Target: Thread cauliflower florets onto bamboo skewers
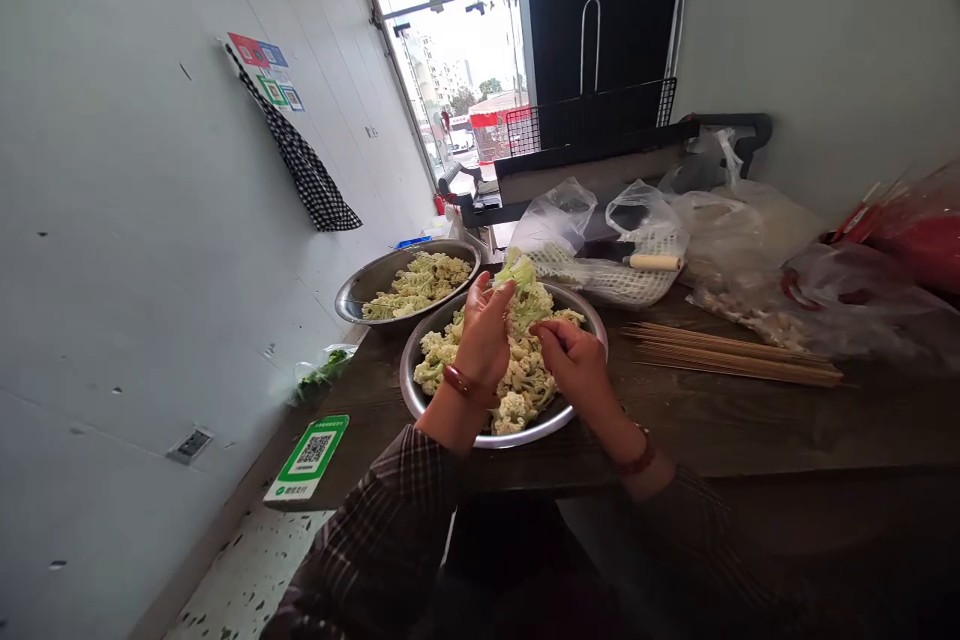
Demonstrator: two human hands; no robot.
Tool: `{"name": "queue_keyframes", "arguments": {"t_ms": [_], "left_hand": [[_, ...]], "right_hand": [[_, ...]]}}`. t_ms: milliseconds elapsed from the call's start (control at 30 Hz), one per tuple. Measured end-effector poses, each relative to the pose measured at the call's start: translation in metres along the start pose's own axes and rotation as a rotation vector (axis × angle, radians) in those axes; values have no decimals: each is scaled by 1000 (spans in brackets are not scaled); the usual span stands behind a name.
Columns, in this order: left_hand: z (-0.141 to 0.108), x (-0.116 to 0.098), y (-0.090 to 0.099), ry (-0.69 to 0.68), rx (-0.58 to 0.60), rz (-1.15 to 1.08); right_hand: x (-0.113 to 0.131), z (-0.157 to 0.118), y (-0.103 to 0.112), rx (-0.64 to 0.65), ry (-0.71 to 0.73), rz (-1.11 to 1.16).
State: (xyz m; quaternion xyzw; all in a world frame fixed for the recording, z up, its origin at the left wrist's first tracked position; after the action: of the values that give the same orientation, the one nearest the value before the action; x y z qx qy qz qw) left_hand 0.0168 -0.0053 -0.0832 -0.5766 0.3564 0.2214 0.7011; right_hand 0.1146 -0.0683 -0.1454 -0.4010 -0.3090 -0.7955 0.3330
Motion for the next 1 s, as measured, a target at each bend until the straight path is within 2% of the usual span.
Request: {"name": "queue_keyframes", "arguments": {"t_ms": [100, 267, 500, 700, 1000], "left_hand": [[7, -2, 2, 4, -13, -12], [9, 1, 4, 5, 64, -16], [1, 7, 7, -6, 161, 28], [-3, 4, 8, -14, 155, 8], [6, -14, 18, -3, 79, 167]], "right_hand": [[0, -1, 0, 29, 23, -29], [-1, -3, -1, 52, 42, -66], [-3, -6, 1, -4, 59, -88], [-3, -6, -1, 3, 61, -90], [-2, -8, -2, 32, 126, -163]]}}
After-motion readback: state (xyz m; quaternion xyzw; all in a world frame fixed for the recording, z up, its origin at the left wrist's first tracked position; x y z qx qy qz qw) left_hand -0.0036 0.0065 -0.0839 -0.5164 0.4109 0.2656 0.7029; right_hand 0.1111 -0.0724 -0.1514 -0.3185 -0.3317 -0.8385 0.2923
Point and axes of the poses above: each hand's wrist, its own z-axis towards the middle knuckle, its own y-axis out of the back of the hand, x = y × z, the point moved 2 cm from there along z, towards the middle knuckle, and after that the axes turned 10 degrees about -z, right-handed, at the moved point
